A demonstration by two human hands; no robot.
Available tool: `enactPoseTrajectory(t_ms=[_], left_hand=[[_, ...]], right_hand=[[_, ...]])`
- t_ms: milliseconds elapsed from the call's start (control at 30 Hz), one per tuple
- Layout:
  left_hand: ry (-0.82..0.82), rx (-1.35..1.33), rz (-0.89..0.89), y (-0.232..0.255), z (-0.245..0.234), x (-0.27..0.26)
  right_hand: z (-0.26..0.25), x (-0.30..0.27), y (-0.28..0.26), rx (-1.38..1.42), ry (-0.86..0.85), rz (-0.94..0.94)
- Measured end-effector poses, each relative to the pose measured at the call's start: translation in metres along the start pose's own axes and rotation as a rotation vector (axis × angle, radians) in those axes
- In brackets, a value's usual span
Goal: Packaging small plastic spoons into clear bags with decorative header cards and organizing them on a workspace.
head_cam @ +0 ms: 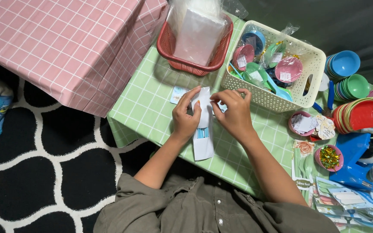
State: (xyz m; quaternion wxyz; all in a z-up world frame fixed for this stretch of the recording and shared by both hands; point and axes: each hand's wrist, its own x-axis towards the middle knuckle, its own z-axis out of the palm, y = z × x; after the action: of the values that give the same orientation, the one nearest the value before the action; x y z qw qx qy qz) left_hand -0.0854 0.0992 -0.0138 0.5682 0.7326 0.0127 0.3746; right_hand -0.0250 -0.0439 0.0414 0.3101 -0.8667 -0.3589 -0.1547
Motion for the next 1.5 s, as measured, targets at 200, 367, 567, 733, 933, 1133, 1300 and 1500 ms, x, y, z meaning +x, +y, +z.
enactPoseTrajectory(t_ms=[200,367,567,733,933,1133,1300,1500], left_hand=[[0.012,0.054,0.050,0.000,0.003,-0.001],[0.022,0.054,0.050,-0.001,0.001,0.000],[0.033,0.035,0.032,-0.003,0.000,-0.001],[0.055,-0.013,0.021,-0.001,-0.001,0.001],[0.033,-0.078,0.019,0.003,-0.002,0.000],[-0.027,-0.127,0.004,0.018,0.002,-0.001],[-0.276,-0.239,-0.135,0.044,0.015,-0.006],[-0.605,-0.324,-0.094,0.085,0.039,-0.004]], right_hand=[[0.047,-0.004,0.012,-0.391,0.286,-0.341],[0.039,-0.007,-0.002,-0.471,0.266,-0.394],[0.045,-0.010,0.003,-0.421,0.198,-0.431],[0.015,-0.009,-0.008,-0.327,0.032,-0.374],[-0.015,-0.016,-0.011,-0.343,-0.262,-0.273],[-0.046,-0.029,-0.020,-0.293,-0.299,-0.183],[-0.055,-0.051,-0.012,-0.113,0.082,-0.086],[-0.070,-0.070,-0.012,-0.121,0.173,0.023]])
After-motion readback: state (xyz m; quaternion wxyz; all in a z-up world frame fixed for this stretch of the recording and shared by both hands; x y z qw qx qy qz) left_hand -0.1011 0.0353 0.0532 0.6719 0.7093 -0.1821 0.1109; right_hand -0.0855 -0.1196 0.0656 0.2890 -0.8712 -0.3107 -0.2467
